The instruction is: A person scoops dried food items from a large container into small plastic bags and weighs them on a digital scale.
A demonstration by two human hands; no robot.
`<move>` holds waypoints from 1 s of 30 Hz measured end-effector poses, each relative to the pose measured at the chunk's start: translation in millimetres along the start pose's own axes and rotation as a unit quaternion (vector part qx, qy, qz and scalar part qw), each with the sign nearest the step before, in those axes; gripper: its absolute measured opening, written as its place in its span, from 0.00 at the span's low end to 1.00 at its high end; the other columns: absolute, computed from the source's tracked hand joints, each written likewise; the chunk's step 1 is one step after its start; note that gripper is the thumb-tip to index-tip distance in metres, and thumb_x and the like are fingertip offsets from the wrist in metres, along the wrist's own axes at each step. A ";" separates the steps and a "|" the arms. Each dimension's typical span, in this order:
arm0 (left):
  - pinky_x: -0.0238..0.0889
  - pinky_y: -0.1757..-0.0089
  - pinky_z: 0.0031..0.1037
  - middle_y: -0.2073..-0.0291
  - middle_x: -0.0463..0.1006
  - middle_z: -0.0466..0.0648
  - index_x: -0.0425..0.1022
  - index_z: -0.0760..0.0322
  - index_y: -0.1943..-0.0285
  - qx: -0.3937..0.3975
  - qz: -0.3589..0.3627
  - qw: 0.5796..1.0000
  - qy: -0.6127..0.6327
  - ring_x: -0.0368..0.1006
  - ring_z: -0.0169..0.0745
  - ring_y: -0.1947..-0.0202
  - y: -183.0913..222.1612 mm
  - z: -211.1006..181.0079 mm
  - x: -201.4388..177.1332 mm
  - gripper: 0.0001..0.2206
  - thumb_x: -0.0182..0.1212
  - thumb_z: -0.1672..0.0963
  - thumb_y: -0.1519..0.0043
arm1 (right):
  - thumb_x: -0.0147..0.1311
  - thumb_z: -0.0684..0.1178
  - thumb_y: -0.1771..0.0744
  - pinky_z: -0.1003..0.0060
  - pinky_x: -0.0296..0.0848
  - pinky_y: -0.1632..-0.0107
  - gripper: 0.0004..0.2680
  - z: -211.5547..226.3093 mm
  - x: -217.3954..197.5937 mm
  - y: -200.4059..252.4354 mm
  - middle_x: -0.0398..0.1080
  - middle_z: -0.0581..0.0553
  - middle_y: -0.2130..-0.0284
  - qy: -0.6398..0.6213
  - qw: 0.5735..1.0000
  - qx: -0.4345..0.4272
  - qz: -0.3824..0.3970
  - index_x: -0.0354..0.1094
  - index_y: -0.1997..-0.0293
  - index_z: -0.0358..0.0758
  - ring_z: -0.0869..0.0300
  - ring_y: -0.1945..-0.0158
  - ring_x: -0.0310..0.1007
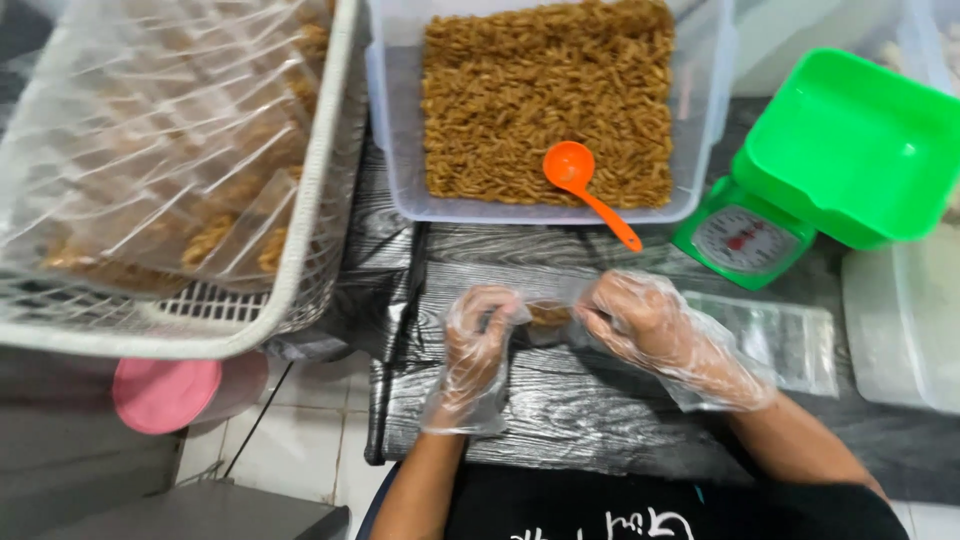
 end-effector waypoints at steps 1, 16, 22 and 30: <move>0.72 0.57 0.37 0.67 0.83 0.50 0.81 0.62 0.61 0.002 -0.010 1.000 -0.007 0.80 0.52 0.63 5.0 2.2 1.5 0.03 0.64 0.58 0.37 | 0.56 0.46 0.33 0.56 0.73 0.70 0.05 -1.9 3.3 7.2 0.67 0.46 0.78 -0.005 1.000 -0.011 0.003 0.69 0.70 0.46 0.49 0.74 0.73; 0.69 0.56 0.48 0.29 0.58 0.63 0.30 0.63 0.20 -0.019 0.029 0.985 -0.171 0.70 0.63 0.41 48.4 -6.7 24.2 0.44 0.55 0.44 0.36 | 0.55 0.54 0.33 0.58 0.67 0.36 0.25 51.0 17.7 -0.7 0.64 0.50 0.31 -0.028 0.959 -0.061 0.274 0.53 0.27 0.45 0.56 0.35 0.72; 0.63 0.45 0.52 0.35 0.63 0.66 0.40 0.58 0.20 -0.067 0.224 0.972 -0.003 0.67 0.67 0.40 38.2 -27.2 10.0 0.42 0.58 0.49 0.43 | 0.51 0.46 0.33 0.59 0.73 0.62 0.16 15.3 20.1 -19.6 0.65 0.50 0.67 0.062 0.946 0.001 0.317 0.67 0.38 0.61 0.54 0.66 0.75; 0.71 0.67 0.21 0.67 0.70 0.48 0.44 0.63 0.17 -0.209 0.253 0.914 0.238 0.67 0.36 0.72 10.8 -99.9 -46.4 0.42 0.60 0.60 0.43 | 0.47 0.38 0.32 0.61 0.77 0.68 0.08 119.2 -8.4 -122.0 0.73 0.47 0.68 0.018 0.932 -0.263 0.247 0.73 0.54 0.41 0.57 0.69 0.75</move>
Point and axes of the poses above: each hand's wrist, its own y-axis away from the middle knuckle, its own x-axis out of the palm, z = x × y, the point moved 7 cm from there along -y, towards the middle knuckle
